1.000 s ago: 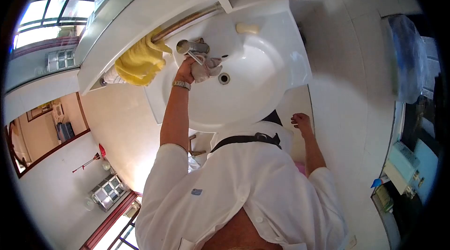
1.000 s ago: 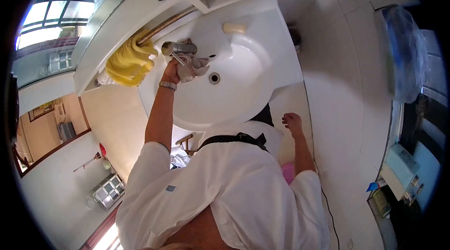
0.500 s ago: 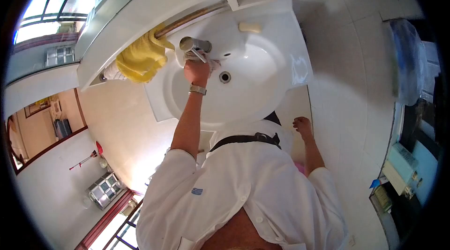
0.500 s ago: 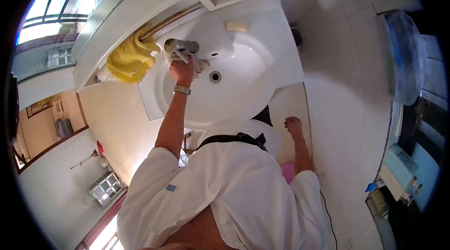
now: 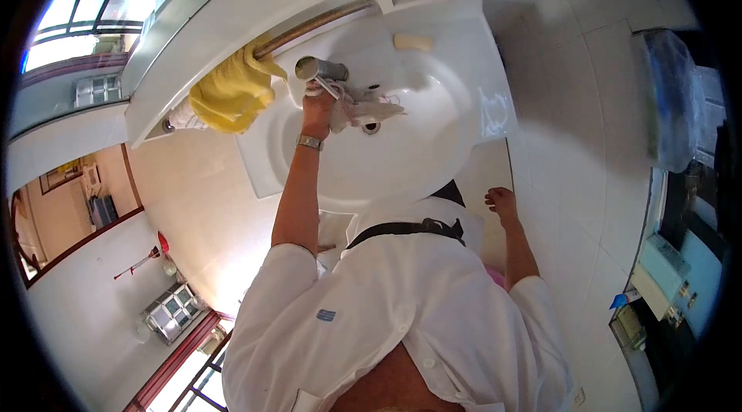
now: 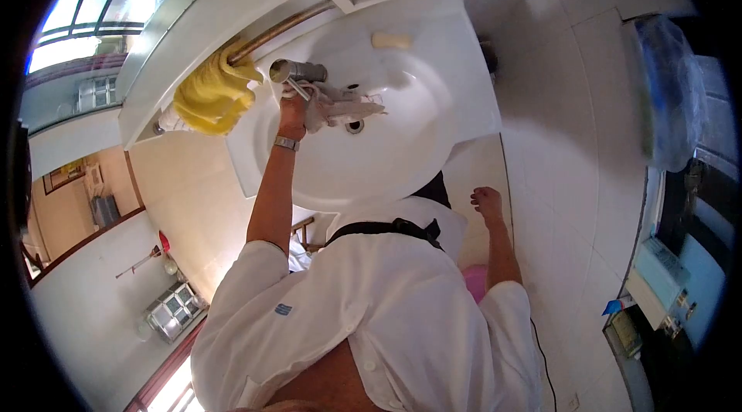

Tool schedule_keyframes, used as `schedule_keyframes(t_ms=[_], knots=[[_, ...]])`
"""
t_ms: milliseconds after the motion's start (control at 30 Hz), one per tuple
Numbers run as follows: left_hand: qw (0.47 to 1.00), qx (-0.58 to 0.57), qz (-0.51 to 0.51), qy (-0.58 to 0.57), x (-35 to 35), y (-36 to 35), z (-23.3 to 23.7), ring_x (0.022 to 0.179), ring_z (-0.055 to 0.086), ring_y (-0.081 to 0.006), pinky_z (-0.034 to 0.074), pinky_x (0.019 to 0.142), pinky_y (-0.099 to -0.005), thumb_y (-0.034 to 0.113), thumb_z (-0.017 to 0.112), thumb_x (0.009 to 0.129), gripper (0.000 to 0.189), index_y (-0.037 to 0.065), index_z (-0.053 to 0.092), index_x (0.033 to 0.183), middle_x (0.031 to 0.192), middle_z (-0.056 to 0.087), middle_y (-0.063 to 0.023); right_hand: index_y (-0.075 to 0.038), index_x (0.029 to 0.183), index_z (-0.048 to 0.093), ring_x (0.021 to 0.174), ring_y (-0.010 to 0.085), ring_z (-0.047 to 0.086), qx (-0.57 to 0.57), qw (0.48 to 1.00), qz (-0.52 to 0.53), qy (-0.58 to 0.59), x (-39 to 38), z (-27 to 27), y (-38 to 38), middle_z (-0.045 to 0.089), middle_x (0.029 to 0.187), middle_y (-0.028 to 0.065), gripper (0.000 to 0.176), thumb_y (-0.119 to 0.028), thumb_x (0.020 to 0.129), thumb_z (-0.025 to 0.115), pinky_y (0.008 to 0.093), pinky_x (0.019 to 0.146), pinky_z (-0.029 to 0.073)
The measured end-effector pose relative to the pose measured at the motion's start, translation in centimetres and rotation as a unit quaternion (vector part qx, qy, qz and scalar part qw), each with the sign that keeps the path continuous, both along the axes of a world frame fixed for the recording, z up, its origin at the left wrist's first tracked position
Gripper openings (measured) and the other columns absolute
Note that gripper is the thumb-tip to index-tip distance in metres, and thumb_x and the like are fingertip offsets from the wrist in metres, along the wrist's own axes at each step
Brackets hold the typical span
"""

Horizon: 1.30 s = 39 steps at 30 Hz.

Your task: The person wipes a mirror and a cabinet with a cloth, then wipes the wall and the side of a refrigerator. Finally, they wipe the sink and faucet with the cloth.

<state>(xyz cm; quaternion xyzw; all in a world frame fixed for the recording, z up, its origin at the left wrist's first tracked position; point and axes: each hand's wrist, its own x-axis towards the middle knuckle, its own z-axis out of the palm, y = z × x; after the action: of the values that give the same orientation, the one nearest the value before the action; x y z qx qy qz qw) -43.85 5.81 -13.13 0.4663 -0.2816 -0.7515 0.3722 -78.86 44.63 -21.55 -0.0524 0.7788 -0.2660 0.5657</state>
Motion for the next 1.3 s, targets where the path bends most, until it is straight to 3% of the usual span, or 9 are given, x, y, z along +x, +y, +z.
schedule_keyframes(t_ms=[33,67,233,433,467,500,600,1000,1300], knots=[[0.935,-0.135,-0.032,-0.325,-0.4,-0.1,-0.2,0.082,0.065,-0.0242,0.054,0.065,-0.0383,0.03,0.063,0.081,0.029,0.007,0.062,0.098,0.091,0.066,-0.011,0.0,0.095,0.062,0.065,0.0146,0.061,-0.005,1.0,0.006,0.007,0.1,0.0,0.3,0.065,0.08,0.0073,0.019,-0.014,0.086,0.052,0.0285,0.054,0.048],[0.749,-0.253,-0.061,-0.609,-1.0,0.1,-0.1,0.074,0.067,-0.0235,0.054,0.061,-0.038,0.032,0.064,0.08,0.029,0.005,0.066,0.088,0.081,0.068,-0.012,0.0,0.095,0.062,0.065,0.0146,0.061,-0.004,1.0,0.008,0.006,0.1,-0.3,0.7,0.065,0.08,0.0073,0.019,-0.014,0.086,0.052,0.0285,0.054,0.048],[0.645,-0.177,-0.002,-0.743,-3.4,1.2,2.1,0.067,0.066,-0.0281,0.053,0.058,-0.038,0.033,0.066,0.077,0.029,0.004,0.067,0.076,0.067,0.065,-0.0143,-0.003,0.093,0.062,0.066,0.0126,0.061,0.0,0.995,0.09,0.045,0.3,-1.5,1.1,0.065,0.078,0.0055,0.016,-0.015,0.087,0.056,0.026,0.054,0.046],[0.669,-0.369,-0.197,-0.615,1.8,-0.7,-1.8,0.076,0.066,-0.0255,0.054,0.066,-0.0381,0.032,0.06,0.082,0.031,0.003,0.064,0.091,0.085,0.068,-0.0126,-0.004,0.096,0.062,0.068,0.013,0.062,-0.02,0.999,0.002,-0.024,0.4,0.2,-0.5,0.065,0.082,0.0058,0.017,-0.017,0.088,0.055,0.0267,0.055,0.047],[0.892,-0.214,-0.145,-0.371,2.0,-0.6,-1.6,0.084,0.065,-0.0275,0.054,0.072,-0.0412,0.032,0.059,0.084,0.033,0.004,0.06,0.102,0.096,0.065,-0.0128,-0.004,0.096,0.062,0.068,0.013,0.062,-0.02,0.999,0.0,-0.024,0.3,0.2,-0.3,0.065,0.082,0.0058,0.017,-0.017,0.088,0.055,0.0267,0.055,0.047],[0.994,-0.028,-0.074,-0.078,2.2,-0.4,-1.4,0.091,0.063,-0.0295,0.053,0.078,-0.0442,0.032,0.058,0.085,0.039,0.006,0.056,0.114,0.108,0.062,-0.0131,-0.004,0.096,0.062,0.069,0.0132,0.062,-0.02,1.0,0.0,-0.019,0.3,0.3,-0.2,0.066,0.082,0.0059,0.018,-0.018,0.088,0.055,0.0272,0.055,0.047],[0.991,0.07,0.002,0.112,2.4,0.0,-1.9,0.105,0.056,-0.0352,0.048,0.089,-0.0505,0.036,0.053,0.088,0.049,0.01,0.043,0.129,0.122,0.054,-0.0139,-0.004,0.097,0.062,0.069,0.0136,0.063,-0.016,1.0,-0.009,-0.02,-0.2,-0.4,0.6,0.066,0.083,0.006,0.019,-0.019,0.088,0.055,0.0277,0.056,0.048],[0.953,0.153,0.166,0.204,-0.6,8.5,-3.7,0.123,0.042,-0.0339,0.033,0.101,-0.0562,0.046,0.038,0.089,0.056,0.013,0.038,0.134,0.134,0.044,-0.0101,-0.004,0.097,0.062,0.068,0.0143,0.063,0.014,0.999,-0.031,-0.032,0.2,-0.4,2.2,0.066,0.082,0.0056,0.018,-0.016,0.088,0.053,0.0274,0.057,0.048],[0.98,0.19,-0.057,0.025,-4.0,10.5,-2.7,0.095,0.061,-0.0243,0.053,0.081,-0.0379,0.022,0.051,0.087,0.034,0.003,0.047,0.115,0.108,0.057,-0.0107,-0.005,0.1,0.061,0.077,0.0126,0.062,-0.085,0.996,0.018,-0.023,0.1,2.2,-3.3,0.066,0.089,0.0043,0.024,-0.026,0.09,0.056,0.0271,0.064,0.048]])
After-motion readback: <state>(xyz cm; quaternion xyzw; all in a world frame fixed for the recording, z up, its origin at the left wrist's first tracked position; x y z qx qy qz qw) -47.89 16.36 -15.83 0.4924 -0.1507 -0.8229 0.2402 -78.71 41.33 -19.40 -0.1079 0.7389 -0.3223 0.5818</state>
